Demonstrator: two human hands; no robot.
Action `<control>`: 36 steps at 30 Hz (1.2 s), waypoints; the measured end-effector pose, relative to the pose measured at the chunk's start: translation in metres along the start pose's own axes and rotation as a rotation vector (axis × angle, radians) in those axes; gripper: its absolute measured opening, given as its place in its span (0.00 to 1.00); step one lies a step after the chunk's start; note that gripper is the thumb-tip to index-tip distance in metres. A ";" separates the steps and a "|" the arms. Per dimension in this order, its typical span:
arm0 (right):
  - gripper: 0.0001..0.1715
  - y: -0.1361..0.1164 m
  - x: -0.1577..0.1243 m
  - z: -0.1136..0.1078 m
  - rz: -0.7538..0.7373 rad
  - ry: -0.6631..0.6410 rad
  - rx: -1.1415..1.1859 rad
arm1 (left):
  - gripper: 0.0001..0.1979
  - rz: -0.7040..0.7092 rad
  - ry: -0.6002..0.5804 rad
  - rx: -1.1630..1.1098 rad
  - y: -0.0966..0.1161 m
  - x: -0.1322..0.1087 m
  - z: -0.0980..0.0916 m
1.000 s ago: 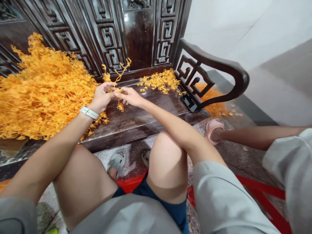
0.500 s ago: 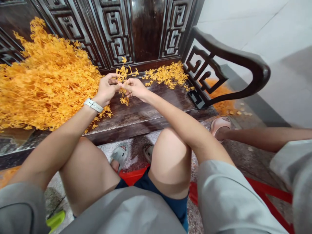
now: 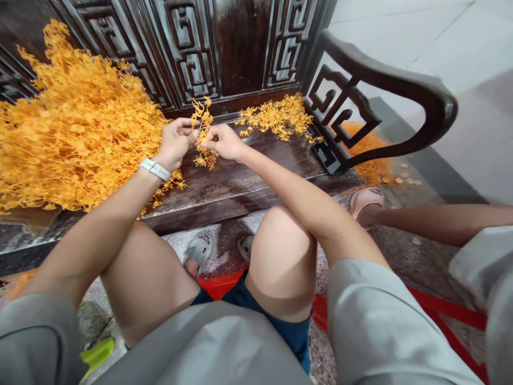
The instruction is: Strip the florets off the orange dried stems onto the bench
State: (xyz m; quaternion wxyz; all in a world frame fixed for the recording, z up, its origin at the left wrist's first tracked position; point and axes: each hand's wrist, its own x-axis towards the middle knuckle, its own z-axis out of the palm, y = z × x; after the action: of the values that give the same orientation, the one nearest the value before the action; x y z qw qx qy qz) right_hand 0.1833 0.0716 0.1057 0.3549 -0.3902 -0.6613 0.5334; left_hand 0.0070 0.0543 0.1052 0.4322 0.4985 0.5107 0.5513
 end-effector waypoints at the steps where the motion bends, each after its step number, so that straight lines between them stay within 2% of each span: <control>1: 0.21 0.000 0.000 0.000 -0.009 -0.010 -0.008 | 0.13 0.000 0.001 -0.008 0.000 0.000 0.000; 8: 0.22 -0.017 -0.003 0.007 -0.060 -0.166 -0.054 | 0.10 0.019 0.101 -0.034 -0.004 0.012 0.002; 11: 0.20 -0.034 -0.010 0.012 -0.107 -0.418 -0.045 | 0.12 0.026 0.196 -0.002 -0.007 0.027 -0.008; 14: 0.21 -0.049 -0.021 0.012 -0.093 -0.731 -0.073 | 0.13 -0.045 0.318 0.004 -0.009 0.038 -0.032; 16: 0.25 -0.052 -0.027 0.007 -0.049 -0.773 -0.108 | 0.14 -0.130 0.315 -0.028 -0.010 0.039 -0.049; 19: 0.27 -0.044 -0.028 -0.015 0.043 -0.649 -0.093 | 0.16 -0.168 0.207 -0.089 -0.009 0.036 -0.067; 21: 0.27 -0.033 -0.024 -0.035 0.126 -0.565 -0.008 | 0.18 -0.143 0.166 -0.119 -0.007 0.034 -0.073; 22: 0.26 -0.028 -0.022 -0.045 0.152 -0.478 0.073 | 0.19 -0.131 0.160 -0.130 -0.005 0.033 -0.074; 25: 0.25 -0.016 -0.013 -0.069 0.138 0.000 0.332 | 0.18 -0.119 0.180 -0.160 -0.001 0.034 -0.075; 27: 0.25 -0.011 -0.009 -0.076 0.147 0.230 0.368 | 0.19 -0.121 0.207 -0.183 0.000 0.036 -0.075; 29: 0.23 -0.004 -0.006 -0.077 0.204 0.306 0.337 | 0.19 -0.114 0.206 -0.207 -0.001 0.037 -0.073; 32: 0.14 0.004 -0.007 -0.072 0.266 0.356 0.359 | 0.20 -0.093 0.165 -0.233 -0.005 0.038 -0.069; 34: 0.08 0.005 -0.007 -0.067 0.291 0.355 0.376 | 0.20 -0.089 0.151 -0.243 -0.006 0.037 -0.064; 36: 0.08 0.003 -0.009 -0.061 0.300 0.302 0.361 | 0.20 -0.080 0.133 -0.242 -0.005 0.036 -0.060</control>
State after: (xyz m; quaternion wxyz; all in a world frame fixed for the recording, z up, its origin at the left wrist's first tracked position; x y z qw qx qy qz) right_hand 0.2417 0.0901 0.1132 0.4301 -0.4895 -0.4300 0.6249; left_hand -0.0571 0.0826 0.1057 0.4759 0.3842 0.4877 0.6229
